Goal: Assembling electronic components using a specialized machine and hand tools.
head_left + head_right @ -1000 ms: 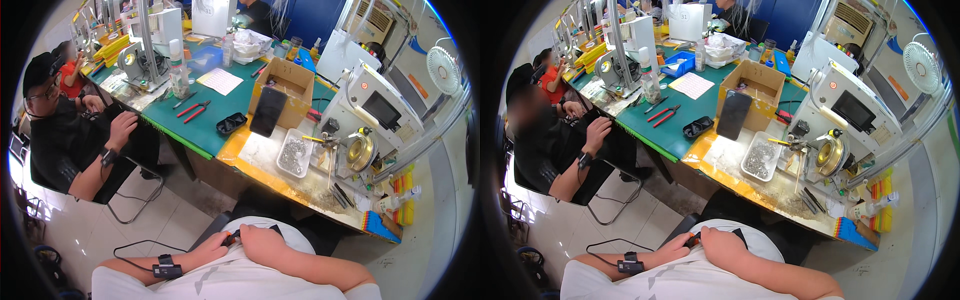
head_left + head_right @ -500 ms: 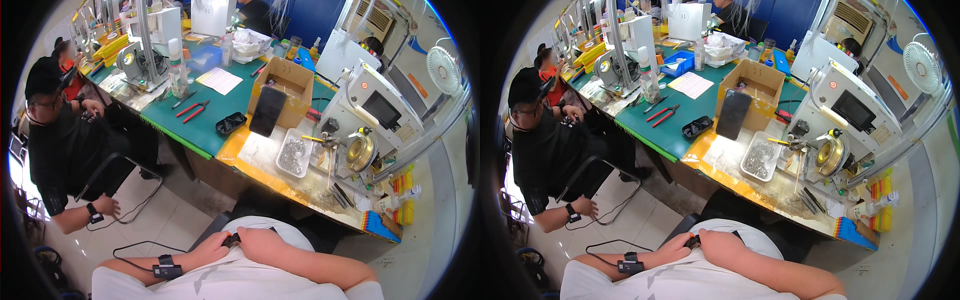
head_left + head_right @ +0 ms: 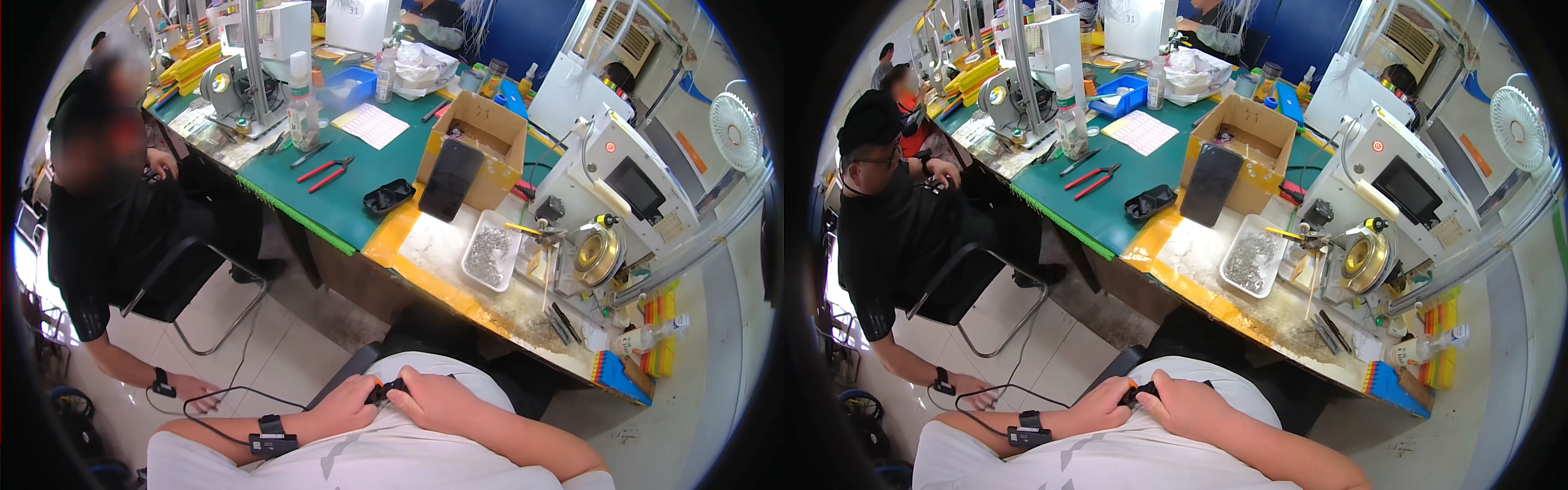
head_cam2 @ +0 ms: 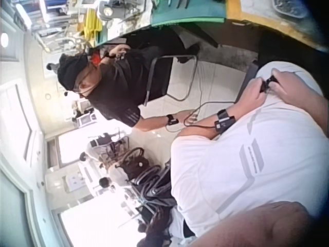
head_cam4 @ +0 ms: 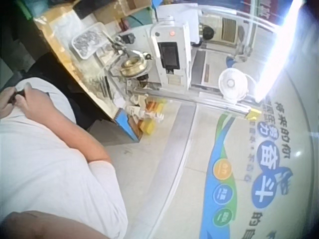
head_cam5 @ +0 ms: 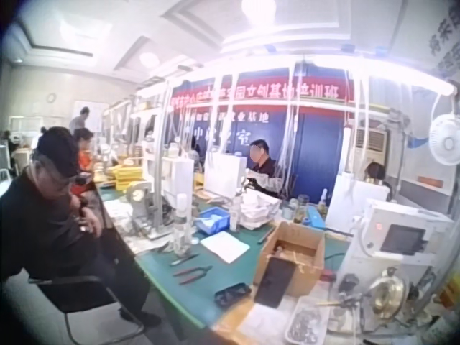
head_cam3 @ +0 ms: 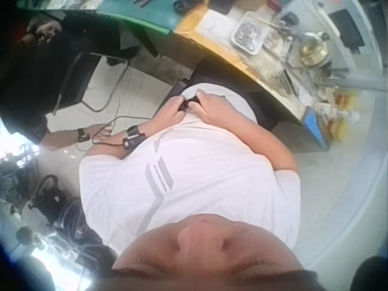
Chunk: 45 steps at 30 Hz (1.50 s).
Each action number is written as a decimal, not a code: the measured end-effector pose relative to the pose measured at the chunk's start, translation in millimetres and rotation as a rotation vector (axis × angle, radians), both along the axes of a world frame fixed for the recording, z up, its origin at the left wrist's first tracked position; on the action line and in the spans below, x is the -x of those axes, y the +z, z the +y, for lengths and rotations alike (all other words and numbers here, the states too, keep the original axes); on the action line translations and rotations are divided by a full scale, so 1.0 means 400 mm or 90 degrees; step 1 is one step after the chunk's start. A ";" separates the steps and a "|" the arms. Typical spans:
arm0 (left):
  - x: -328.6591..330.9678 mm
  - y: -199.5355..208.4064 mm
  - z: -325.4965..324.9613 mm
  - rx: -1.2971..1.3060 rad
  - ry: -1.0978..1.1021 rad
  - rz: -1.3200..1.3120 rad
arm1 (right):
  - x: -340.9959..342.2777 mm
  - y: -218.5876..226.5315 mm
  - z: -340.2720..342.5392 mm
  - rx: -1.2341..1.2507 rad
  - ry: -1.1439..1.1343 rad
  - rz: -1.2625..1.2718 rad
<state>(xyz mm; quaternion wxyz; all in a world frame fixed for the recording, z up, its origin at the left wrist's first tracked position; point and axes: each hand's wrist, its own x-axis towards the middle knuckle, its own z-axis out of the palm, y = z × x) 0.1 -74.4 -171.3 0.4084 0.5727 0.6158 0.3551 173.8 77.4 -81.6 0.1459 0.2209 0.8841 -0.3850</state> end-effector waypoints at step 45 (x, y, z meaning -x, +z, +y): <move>0.076 0.180 0.212 0.212 -0.466 0.197 | -0.696 -0.003 -0.112 0.357 -0.120 -0.303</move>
